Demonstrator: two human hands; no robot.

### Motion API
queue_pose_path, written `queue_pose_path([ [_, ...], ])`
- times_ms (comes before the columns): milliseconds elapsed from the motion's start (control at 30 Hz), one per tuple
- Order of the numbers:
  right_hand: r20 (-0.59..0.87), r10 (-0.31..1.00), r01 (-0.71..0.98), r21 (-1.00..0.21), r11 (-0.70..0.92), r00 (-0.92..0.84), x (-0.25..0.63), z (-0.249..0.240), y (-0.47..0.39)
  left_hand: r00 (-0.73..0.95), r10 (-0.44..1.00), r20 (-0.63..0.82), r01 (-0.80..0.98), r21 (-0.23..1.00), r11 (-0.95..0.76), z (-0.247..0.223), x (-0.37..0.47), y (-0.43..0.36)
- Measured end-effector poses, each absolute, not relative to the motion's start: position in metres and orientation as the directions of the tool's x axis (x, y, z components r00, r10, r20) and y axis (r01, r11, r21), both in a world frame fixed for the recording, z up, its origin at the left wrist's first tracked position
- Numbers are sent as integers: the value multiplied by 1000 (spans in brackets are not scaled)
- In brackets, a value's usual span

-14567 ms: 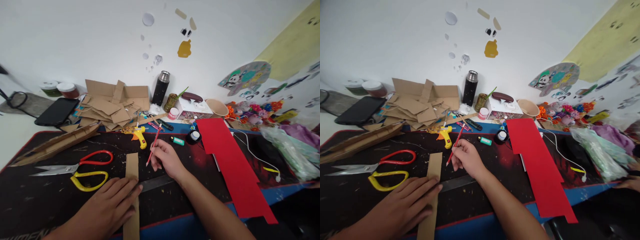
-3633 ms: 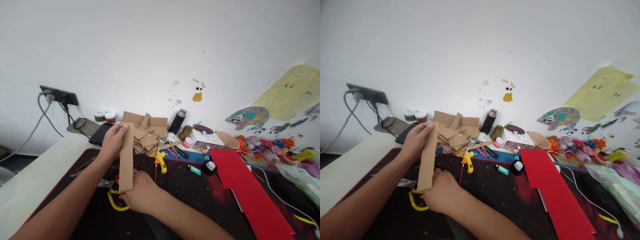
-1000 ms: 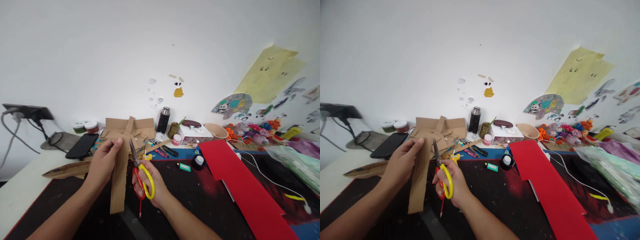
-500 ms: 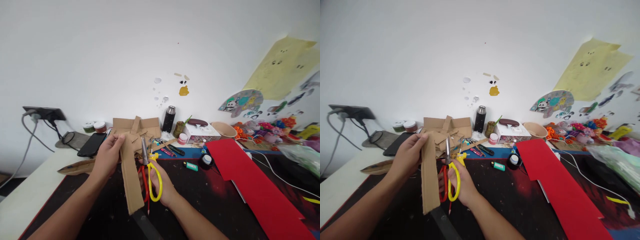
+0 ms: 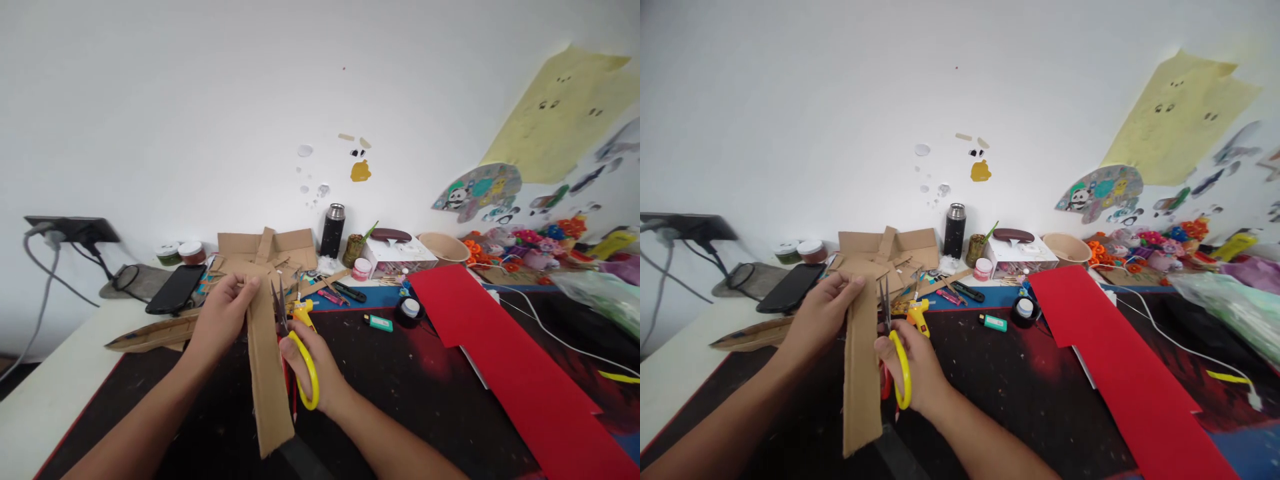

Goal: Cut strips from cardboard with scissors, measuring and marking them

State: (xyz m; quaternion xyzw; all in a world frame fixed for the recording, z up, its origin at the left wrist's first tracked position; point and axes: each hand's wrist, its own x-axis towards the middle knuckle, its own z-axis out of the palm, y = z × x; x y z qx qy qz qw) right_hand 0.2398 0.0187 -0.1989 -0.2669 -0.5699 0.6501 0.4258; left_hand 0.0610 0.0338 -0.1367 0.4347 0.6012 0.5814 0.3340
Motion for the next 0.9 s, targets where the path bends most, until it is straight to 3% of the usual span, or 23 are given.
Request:
queue_pose_path([
  [433,71,834,-301,-946,-117,-548,238,-197,17,-354,928,113,196,980,-45,-145,67,32],
  [900,55,870,-298,-948,-109,-491,238,-199,17,-384,900,205,255,961,-110,-144,84,21],
])
